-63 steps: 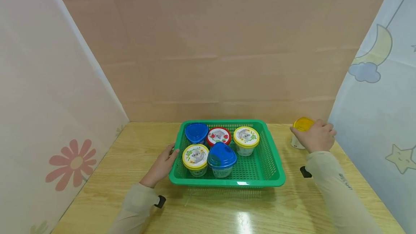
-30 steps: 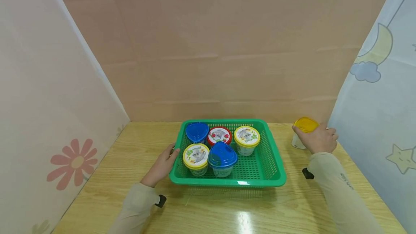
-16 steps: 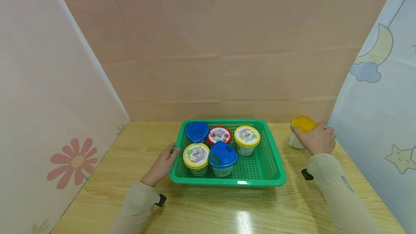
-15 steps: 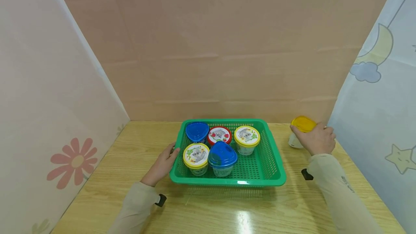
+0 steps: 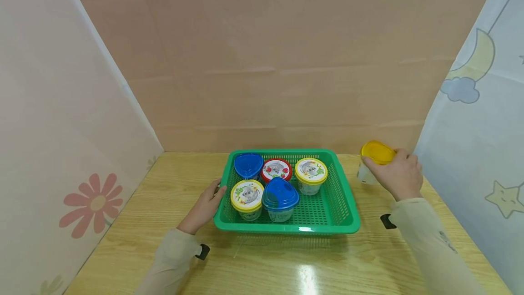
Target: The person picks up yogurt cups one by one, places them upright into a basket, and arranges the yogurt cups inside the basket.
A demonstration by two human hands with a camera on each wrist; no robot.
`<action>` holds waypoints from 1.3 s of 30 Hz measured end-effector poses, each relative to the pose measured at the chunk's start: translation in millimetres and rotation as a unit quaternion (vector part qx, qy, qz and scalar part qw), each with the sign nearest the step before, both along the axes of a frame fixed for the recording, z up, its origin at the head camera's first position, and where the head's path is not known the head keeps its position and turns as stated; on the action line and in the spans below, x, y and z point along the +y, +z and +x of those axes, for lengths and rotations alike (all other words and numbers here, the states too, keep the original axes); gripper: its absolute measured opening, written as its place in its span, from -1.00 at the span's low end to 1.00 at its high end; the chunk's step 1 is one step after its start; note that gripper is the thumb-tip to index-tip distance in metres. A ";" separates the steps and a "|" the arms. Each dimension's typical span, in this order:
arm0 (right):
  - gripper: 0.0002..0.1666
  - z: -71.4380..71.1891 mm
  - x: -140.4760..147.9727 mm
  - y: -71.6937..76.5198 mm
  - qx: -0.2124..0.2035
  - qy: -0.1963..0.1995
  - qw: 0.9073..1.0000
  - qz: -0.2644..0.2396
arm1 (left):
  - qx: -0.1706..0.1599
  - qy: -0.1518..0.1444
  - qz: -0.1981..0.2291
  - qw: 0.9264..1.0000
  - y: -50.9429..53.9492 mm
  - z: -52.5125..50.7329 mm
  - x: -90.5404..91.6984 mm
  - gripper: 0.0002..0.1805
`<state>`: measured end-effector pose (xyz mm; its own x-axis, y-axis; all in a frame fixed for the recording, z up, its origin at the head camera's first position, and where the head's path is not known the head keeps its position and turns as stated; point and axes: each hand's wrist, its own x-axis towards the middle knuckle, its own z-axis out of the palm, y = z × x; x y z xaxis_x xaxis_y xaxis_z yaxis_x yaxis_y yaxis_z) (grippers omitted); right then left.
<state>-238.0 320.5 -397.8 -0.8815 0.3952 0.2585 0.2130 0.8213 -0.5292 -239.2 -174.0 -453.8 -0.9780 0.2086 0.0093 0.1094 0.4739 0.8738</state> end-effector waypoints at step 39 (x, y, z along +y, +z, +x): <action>-0.01 54.2 -82.5 67.1 0.017 0.180 0.983 0.034 | -0.017 0.007 0.015 1.000 0.5 -0.8 0.8 -0.35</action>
